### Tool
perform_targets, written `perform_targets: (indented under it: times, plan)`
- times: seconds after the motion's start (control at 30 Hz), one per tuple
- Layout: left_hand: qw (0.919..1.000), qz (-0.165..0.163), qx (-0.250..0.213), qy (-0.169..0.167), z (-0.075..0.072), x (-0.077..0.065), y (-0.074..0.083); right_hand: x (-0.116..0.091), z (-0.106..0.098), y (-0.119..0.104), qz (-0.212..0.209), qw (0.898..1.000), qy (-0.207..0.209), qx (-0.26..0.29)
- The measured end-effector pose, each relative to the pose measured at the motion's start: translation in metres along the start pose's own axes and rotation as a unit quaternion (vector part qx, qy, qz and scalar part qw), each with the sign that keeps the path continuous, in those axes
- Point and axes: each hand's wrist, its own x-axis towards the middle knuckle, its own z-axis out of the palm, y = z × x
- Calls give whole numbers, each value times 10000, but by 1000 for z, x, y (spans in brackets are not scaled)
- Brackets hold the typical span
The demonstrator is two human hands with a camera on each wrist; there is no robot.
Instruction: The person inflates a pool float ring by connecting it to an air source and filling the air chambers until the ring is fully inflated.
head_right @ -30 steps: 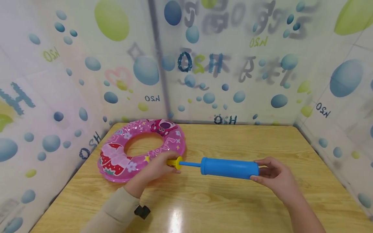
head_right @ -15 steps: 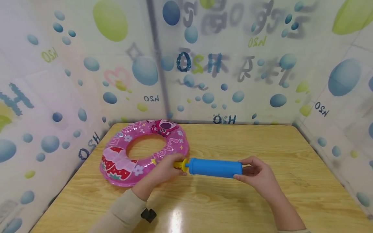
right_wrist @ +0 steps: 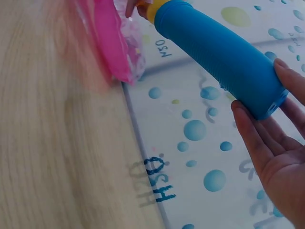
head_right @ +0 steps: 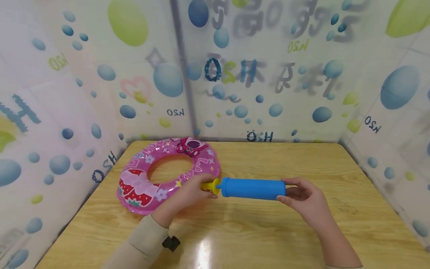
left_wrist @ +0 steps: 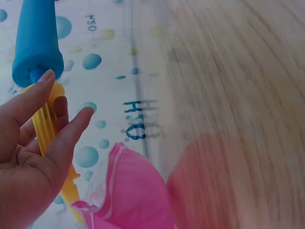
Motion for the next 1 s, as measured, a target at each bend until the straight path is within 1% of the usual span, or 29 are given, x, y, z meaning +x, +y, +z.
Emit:
perform_targets:
  times: [0.13,0.23,0.33,0.47,0.63,0.73,0.8,0.87,0.93,1.0]
  plan:
    - [9997,-221,-52,108,-5,0,-5,0,-13,3,-23,10000,75,-38]
    - [9994,-291,-82,161,-7,0,-8,-1,-24,8,25,9997,113,195]
    - [9992,-351,-64,204,-9,-2,-11,-2,-33,13,26,9982,111,587]
    - [9990,-367,10,242,-11,-4,-15,-5,-44,15,23,9955,106,945]
    - [9988,-390,86,297,-14,-7,-20,-9,-57,17,216,9969,194,737]
    - [9985,-437,92,310,-16,-9,-22,-10,-64,19,222,9985,338,380]
    - [9986,-438,97,282,-16,-10,-24,-11,-66,21,155,9988,369,286]
    - [9988,-410,116,250,-17,-10,-26,-12,-68,23,30,9994,356,22]
    - [9990,-361,143,217,-17,-11,-26,-13,-69,24,-62,9996,257,-129]
    - [9994,-263,155,182,-16,-11,-24,-14,-70,25,-60,9998,137,-146]
